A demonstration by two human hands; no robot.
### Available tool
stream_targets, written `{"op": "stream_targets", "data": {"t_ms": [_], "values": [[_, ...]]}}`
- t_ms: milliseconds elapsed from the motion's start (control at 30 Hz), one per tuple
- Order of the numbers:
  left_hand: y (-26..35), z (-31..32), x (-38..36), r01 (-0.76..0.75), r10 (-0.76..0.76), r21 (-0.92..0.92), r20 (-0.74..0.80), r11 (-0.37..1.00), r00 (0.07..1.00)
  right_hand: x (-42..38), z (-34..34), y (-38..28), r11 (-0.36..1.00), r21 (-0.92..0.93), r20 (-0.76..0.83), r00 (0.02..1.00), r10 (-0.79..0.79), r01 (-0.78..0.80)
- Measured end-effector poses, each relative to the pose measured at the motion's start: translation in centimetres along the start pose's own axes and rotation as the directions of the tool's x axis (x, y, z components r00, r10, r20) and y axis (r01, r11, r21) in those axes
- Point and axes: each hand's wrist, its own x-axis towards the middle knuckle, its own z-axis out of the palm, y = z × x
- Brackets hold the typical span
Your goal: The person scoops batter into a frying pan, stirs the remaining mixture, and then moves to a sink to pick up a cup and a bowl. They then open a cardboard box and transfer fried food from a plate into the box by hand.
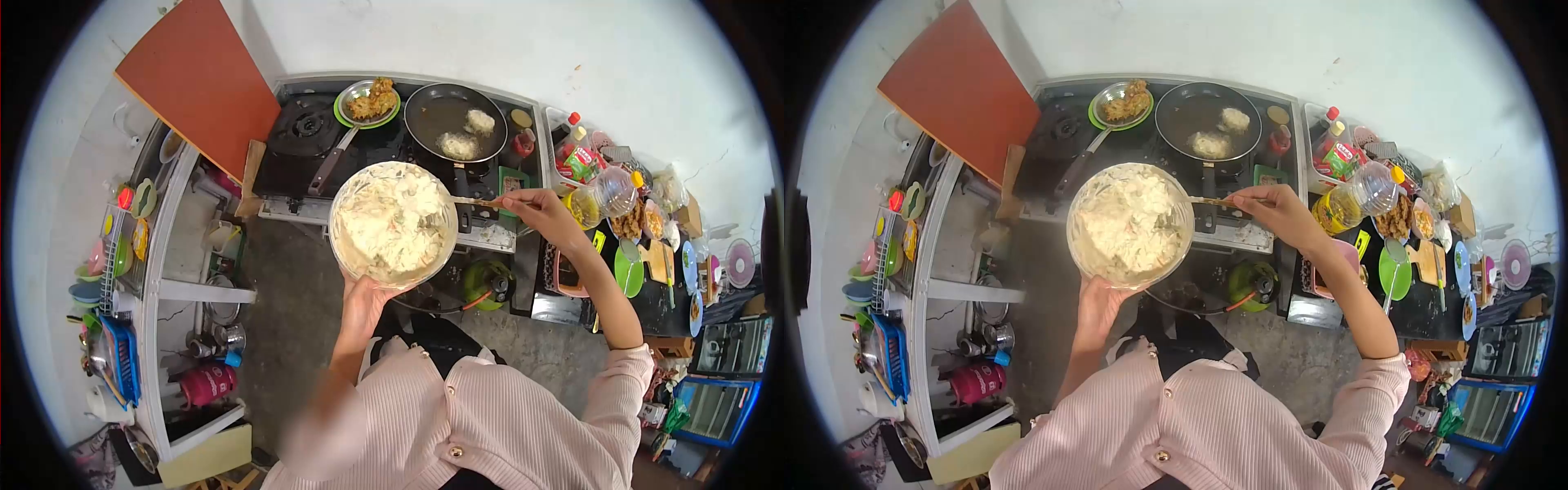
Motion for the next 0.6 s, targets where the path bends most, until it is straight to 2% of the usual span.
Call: {"op": "stream_targets", "data": {"t_ms": [67,167,200,300,333,433,500,600], "values": [[0.4,-0.3,0.3,0.006,-0.006,-0.009,0.019,1.0,1.0,0.3,0.4,-0.2,0.999,-0.043,0.0,1.0,-0.017,0.017],[1.2,-0.4,0.8,0.005,-0.006,0.011,0.027,1.0,1.0,1.3,1.4,2.8,0.992,0.113,-0.001,0.999,-0.047,0.047],[1.6,-0.2,1.0,0.001,-0.002,0.042,0.026,0.999,1.0,1.4,2.0,2.8,0.99,0.108,-0.024,0.996,-0.09,0.092],[2.1,-0.3,1.5,-0.005,0.005,0.073,0.008,0.997,1.0,1.1,2.2,1.8,0.993,0.107,0.026,0.999,0.042,-0.044],[2.2,-0.4,1.7,-0.007,0.007,0.073,0.001,0.997,1.0,1.1,2.2,1.6,0.986,0.158,0.041,0.998,0.055,-0.061],[2.0,-1.8,2.8,0.026,-0.024,-0.024,0.074,0.999,0.997,1.4,1.5,0.8,0.96,0.266,-0.008,0.995,0.097,-0.091],[2.1,-1.8,3.0,0.046,-0.044,-0.025,0.077,0.999,0.996,2.2,0.6,0.2,0.963,0.251,-0.068,0.991,0.116,-0.096],[2.1,-1.7,3.4,0.064,-0.06,-0.046,0.087,0.997,0.994,4.3,-1.5,0.4,0.95,0.308,-0.134,0.987,0.088,-0.043]]}}
